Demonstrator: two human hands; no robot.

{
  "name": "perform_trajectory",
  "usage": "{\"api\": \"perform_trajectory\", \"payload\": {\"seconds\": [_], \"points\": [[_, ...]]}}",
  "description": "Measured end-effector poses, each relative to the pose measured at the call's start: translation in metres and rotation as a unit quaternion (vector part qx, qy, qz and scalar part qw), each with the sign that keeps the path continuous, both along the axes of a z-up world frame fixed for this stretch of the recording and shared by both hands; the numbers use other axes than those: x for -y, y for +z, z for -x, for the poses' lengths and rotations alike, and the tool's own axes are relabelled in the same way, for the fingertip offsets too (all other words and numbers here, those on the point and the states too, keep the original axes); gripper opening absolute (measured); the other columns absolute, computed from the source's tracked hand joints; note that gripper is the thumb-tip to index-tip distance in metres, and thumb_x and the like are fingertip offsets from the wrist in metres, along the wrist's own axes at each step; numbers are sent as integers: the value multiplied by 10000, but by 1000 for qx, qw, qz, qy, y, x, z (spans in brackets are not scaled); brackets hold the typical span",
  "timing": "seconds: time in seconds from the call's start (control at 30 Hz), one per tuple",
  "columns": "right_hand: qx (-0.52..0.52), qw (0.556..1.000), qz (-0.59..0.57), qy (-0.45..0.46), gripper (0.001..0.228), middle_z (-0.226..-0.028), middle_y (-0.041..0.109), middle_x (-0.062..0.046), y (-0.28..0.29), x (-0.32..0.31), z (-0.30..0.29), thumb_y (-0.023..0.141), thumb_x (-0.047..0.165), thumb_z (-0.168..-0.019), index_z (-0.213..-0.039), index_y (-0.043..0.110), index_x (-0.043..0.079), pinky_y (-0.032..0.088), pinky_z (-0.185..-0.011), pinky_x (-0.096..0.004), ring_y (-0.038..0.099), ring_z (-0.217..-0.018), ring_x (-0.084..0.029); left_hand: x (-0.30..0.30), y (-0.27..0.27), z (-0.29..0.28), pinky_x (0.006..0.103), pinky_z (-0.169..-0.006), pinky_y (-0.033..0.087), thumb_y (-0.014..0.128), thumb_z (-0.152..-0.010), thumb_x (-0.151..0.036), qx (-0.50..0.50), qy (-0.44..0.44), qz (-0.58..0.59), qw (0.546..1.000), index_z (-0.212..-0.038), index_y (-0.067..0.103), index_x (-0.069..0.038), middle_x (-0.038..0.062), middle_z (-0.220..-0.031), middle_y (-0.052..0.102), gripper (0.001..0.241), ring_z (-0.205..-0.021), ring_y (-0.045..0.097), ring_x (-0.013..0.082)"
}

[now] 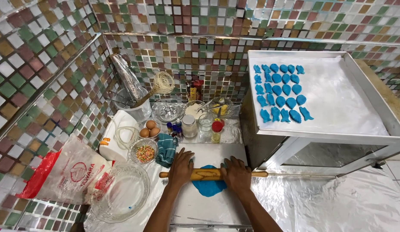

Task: Rolling out a small piece of blue-colored dough using a wooden rolling pin on a prepared surface

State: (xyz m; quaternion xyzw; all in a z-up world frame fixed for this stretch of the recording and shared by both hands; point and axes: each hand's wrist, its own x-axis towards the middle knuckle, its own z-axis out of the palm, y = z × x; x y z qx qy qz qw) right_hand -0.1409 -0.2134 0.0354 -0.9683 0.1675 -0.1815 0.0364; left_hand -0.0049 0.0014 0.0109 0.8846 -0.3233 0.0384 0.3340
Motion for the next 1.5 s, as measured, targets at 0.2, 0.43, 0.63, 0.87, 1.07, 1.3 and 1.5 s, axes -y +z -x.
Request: {"api": "perform_trajectory", "payload": {"seconds": [0.2, 0.43, 0.63, 0.87, 1.07, 1.3, 1.5], "points": [[10, 1000, 12, 16, 442, -1300, 692, -47, 1, 2, 0, 496, 518, -940, -1186, 714, 223, 555, -748, -575, 659, -1144, -312, 0, -8, -3, 523, -1226, 297, 563, -956, -114, 26, 0, 22, 999, -1325, 667, -90, 91, -1396, 651, 384, -1458, 431, 321], [50, 998, 44, 13, 381, -1220, 731, -37, -1, 1, -1, 521, 500, -934, -1101, 740, 236, 560, -723, -556, 693, -1080, -307, 0, -6, -4, 510, -1232, 293, 556, -948, -108, 16, -6, 24, 1000, -1323, 665, -92, 85, -1391, 650, 391, -1457, 437, 303], [18, 1000, 8, 11, 436, -1289, 696, -25, -4, 3, -1, 480, 528, -947, -1172, 721, 243, 544, -770, -556, 655, -1154, -300, 1, -9, -4, 523, -1225, 290, 552, -965, -140, 0, 2, 12, 1000, -1329, 671, -106, 99, -1392, 659, 384, -1427, 473, 305], [99, 992, 75, 19, 348, -1200, 739, -23, 2, 1, -2, 578, 476, -919, -1083, 757, 227, 553, -670, -520, 706, -1008, -282, 2, -10, -5, 537, -1151, 369, 554, -949, -168, 46, 10, 29, 998, -1229, 736, -107, 125, -1217, 740, 339, -1226, 624, 297], [90, 994, 66, 15, 362, -1194, 743, -18, 4, -3, 2, 551, 480, -938, -1075, 766, 224, 552, -703, -522, 703, -1022, -282, -1, -6, -1, 545, -1143, 376, 560, -939, -171, 45, 11, 17, 999, -1214, 742, -116, 114, -1193, 745, 334, -1193, 642, 284], [98, 992, 74, 31, 349, -1201, 726, -16, 7, -5, 9, 557, 473, -951, -1089, 743, 212, 547, -728, -512, 679, -1064, -274, -2, -13, 2, 544, -1148, 365, 611, -918, -182, 61, 6, 19, 998, -1255, 719, -145, 39, -1316, 709, 356, -1363, 536, 281], [43, 999, 16, 0, 503, -1516, 555, -61, -11, -5, 18, 484, 523, -984, -1345, 661, 220, 470, -990, -560, 520, -1358, -313, -7, -2, 19, 598, -1172, 318, 585, -916, -189, 128, 9, 6, 992, -1278, 704, -144, 80, -1438, 612, 385, -1464, 424, 316]]}}
